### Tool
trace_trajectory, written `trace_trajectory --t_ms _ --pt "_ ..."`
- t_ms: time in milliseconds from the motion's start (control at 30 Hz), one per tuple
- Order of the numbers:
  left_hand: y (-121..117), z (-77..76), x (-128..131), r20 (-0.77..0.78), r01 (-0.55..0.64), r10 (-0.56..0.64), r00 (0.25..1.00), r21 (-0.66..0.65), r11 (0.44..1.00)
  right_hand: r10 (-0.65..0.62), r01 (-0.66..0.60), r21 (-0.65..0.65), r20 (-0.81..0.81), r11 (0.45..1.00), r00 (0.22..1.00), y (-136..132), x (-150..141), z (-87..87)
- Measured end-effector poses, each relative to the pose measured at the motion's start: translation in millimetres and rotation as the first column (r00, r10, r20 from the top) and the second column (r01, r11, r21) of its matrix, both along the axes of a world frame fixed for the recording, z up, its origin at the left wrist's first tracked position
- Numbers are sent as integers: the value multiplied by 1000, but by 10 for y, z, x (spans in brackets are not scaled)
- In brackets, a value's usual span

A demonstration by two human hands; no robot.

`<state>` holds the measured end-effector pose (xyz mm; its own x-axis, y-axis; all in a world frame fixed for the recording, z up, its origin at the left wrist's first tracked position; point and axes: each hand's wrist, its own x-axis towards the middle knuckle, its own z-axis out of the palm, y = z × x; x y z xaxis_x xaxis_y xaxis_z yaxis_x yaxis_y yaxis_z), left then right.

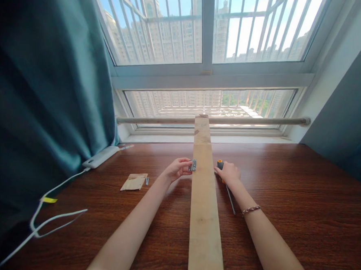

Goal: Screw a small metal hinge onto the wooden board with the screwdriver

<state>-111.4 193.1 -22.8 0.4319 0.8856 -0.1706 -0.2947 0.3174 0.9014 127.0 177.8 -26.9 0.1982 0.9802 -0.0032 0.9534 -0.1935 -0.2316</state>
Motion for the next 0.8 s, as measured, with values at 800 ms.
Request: trace_trajectory --t_ms 800 --pt "-40 88 19 76 -22 31 997 -119 993 583 -455 546 -76 703 809 -399 -689 379"
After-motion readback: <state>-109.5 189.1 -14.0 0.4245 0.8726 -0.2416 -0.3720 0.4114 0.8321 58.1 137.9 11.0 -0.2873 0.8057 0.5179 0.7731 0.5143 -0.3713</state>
